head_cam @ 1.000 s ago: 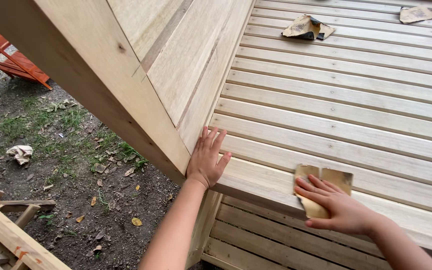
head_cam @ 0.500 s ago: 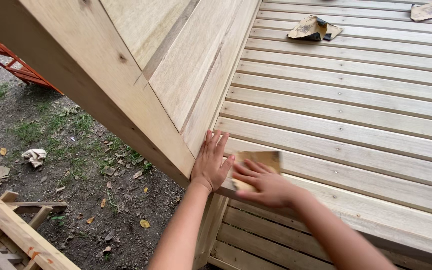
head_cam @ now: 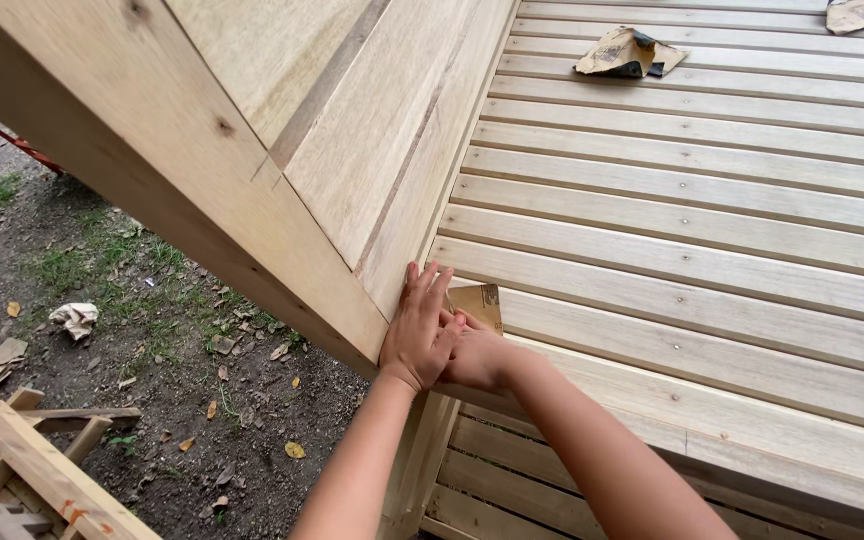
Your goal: The person sands a slatted wooden furniture frame with sheets of sandpaper held by hand. They rub the sandpaper along the flat slats, then work along the front edge rail, the corner post, and the end panels, repositioning repeatedly to cover different surfaces of the frame.
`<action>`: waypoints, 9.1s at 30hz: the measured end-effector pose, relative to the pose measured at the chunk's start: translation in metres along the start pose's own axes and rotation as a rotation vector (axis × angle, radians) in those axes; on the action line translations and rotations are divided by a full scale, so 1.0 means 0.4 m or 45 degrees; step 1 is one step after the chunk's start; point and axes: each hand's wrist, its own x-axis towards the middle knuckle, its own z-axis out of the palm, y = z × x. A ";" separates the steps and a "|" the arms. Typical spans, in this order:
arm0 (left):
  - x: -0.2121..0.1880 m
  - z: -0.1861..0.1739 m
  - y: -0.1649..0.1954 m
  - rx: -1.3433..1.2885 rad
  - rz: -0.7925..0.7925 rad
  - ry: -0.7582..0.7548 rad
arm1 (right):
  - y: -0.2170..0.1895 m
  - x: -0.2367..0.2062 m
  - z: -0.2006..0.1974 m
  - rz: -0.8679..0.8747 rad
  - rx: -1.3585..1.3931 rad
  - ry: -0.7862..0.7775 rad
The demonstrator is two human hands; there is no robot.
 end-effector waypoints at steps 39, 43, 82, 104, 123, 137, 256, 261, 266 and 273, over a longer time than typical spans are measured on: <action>-0.009 -0.003 0.024 -0.313 0.181 0.122 | 0.002 -0.015 0.014 0.166 -0.067 -0.065; -0.008 -0.003 0.025 -0.002 0.089 -0.105 | 0.067 -0.255 0.019 0.236 0.164 0.143; -0.017 0.198 0.401 0.314 -0.057 -0.297 | 0.179 -0.564 0.057 0.399 0.132 0.164; -0.024 0.326 0.560 0.241 0.084 -0.242 | 0.165 -0.785 0.097 0.774 -0.224 0.187; -0.058 0.193 0.274 0.652 -0.329 -0.358 | 0.056 -0.571 0.133 0.627 -0.333 0.224; -0.134 0.063 0.094 0.471 -0.347 -0.125 | 0.147 -0.818 0.157 0.952 -0.406 0.188; -0.132 0.263 0.533 0.501 0.350 0.194 | -0.003 -0.631 0.335 1.208 0.789 2.231; -0.131 0.264 0.537 0.514 0.329 0.201 | 0.047 -0.788 0.226 1.334 1.918 2.309; -0.127 0.275 0.537 0.514 0.279 0.147 | 0.056 -0.823 0.183 0.958 2.179 2.641; -0.129 0.277 0.532 0.518 0.277 0.117 | 0.062 -0.822 0.183 0.654 2.546 2.760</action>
